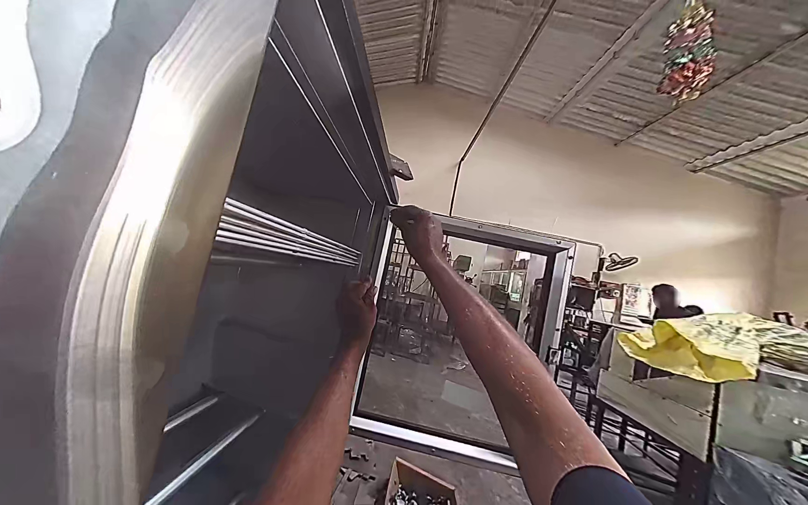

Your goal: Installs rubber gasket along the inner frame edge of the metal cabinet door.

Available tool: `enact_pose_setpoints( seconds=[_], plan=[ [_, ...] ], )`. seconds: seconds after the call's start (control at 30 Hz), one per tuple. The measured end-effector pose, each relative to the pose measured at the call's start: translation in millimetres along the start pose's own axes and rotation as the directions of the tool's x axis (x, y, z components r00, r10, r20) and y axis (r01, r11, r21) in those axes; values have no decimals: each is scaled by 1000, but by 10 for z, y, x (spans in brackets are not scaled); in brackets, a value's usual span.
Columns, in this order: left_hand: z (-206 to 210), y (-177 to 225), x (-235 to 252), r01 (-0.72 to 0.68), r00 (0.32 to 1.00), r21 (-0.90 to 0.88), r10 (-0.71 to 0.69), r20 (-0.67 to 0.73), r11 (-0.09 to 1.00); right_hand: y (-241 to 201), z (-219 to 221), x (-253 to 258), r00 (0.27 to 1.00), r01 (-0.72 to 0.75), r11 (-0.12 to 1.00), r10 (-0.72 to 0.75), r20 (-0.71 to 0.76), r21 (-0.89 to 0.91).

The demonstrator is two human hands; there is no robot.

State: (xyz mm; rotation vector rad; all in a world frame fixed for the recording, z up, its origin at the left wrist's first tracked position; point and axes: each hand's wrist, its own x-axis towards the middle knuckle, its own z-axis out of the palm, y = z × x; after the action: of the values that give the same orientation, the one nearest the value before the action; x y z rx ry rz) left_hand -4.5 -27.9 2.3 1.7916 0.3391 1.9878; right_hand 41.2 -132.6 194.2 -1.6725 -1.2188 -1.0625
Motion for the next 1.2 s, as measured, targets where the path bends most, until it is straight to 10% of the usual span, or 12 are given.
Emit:
enact_pose_setpoints(
  seconds=[0.33, 1.0, 1.2],
  plan=[
    [-13, 27, 4, 7, 1000, 4, -7, 5, 1000, -236, -2, -26, 994, 92, 935, -69, 81, -343],
    [-15, -10, 17, 24, 999, -3, -24, 43, 1000, -366, 11, 85, 993, 47, 894, 5, 116, -445],
    [-51, 31, 22, 10, 999, 7, -10, 45, 1000, -369, 2, 20, 963, 259, 827, -180, 202, -499]
  ],
)
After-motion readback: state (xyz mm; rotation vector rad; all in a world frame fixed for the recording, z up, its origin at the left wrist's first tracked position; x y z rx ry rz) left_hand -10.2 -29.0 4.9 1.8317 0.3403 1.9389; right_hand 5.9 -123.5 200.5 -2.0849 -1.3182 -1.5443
